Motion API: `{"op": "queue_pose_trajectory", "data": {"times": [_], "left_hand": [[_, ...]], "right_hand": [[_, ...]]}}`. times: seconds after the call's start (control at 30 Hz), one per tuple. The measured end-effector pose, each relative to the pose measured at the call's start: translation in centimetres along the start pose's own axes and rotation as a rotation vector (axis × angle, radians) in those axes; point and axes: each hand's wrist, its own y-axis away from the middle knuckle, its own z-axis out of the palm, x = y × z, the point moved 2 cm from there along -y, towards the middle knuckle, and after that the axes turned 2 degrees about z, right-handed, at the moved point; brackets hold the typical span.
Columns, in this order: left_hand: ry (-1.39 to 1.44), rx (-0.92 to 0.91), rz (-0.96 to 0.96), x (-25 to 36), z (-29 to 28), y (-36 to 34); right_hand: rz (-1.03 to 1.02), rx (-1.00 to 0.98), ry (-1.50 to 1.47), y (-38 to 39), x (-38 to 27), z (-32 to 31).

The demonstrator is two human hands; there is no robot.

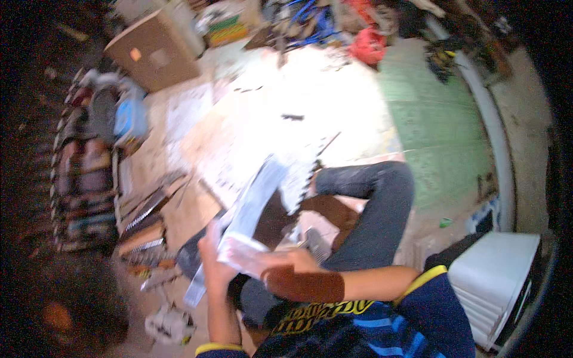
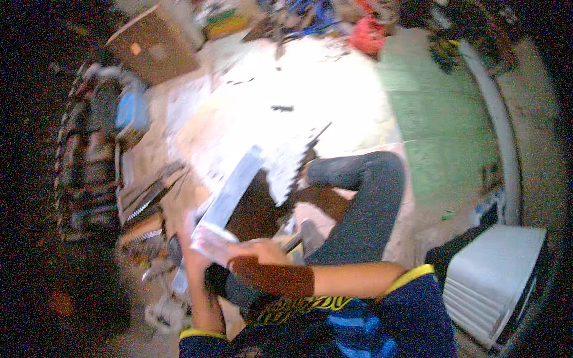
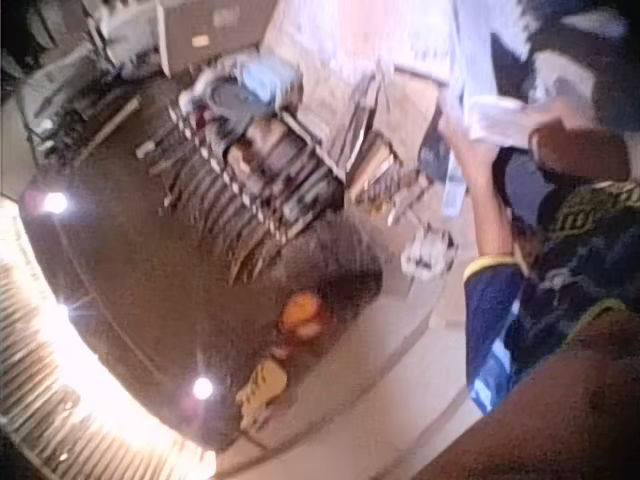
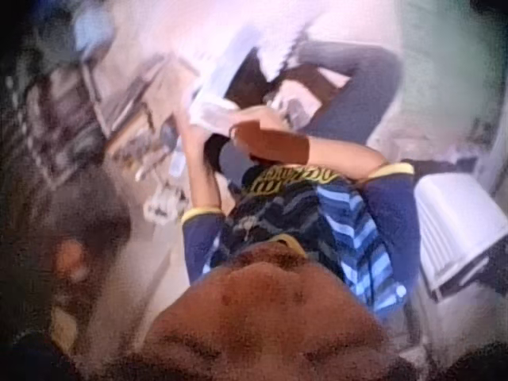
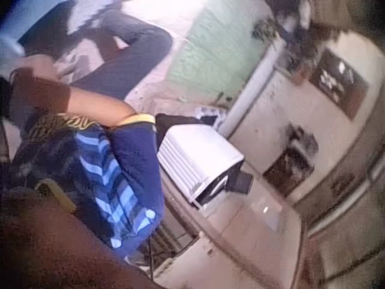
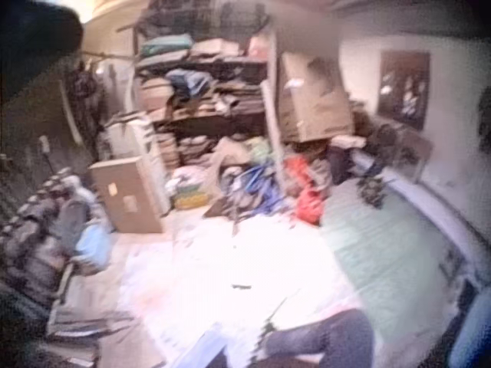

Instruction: The person sands the surfaces and edges of a guitar body by hand using a piece of sandpaper.

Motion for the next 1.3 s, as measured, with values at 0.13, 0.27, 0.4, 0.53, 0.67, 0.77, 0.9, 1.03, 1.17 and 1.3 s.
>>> {"op": "queue_pose_trajectory", "data": {"times": [0.13,0.27,0.4,0.53,0.67,0.77,0.9,1.03,1.17,1.3], "left_hand": [[0.103,0.095,0.002,-2.2,0.0,0.3],[0.14,0.041,-0.039,-2.2,0.9,0.2],[0.148,-0.035,0.028,-1.7,1.3,0.8],[0.156,-0.009,0.077,-3.4,0.7,0.2],[0.137,-0.004,0.09,-1.7,0.8,0.0],[0.289,-0.003,-0.055,-1.4,0.7,0.0],[0.143,0.027,0.166,-2.4,1.1,-0.2],[0.117,0.008,0.065,-3.7,0.5,0.1],[-0.107,-0.033,0.244,-2.9,-0.9,0.0],[0.016,0.006,0.122,-4.1,-0.1,0.2]], "right_hand": [[0.097,-0.177,-0.022,-2.3,-0.1,0.7],[0.115,-0.115,-0.262,-2.0,0.6,-1.1],[-0.119,0.144,-0.298,-3.9,1.6,1.3],[0.132,-0.05,-0.181,-2.4,5.1,0.7],[-0.021,0.015,-0.307,-2.6,3.7,1.9],[-0.165,0.132,-0.334,-3.0,4.6,2.0],[0.114,0.028,-0.22,-4.4,7.0,2.5],[-0.245,0.222,-0.378,-4.1,5.3,1.9],[0.139,-0.147,0.269,-6.8,10.6,-2.7],[0.642,0.527,0.218,-5.4,22.3,-8.4]]}}
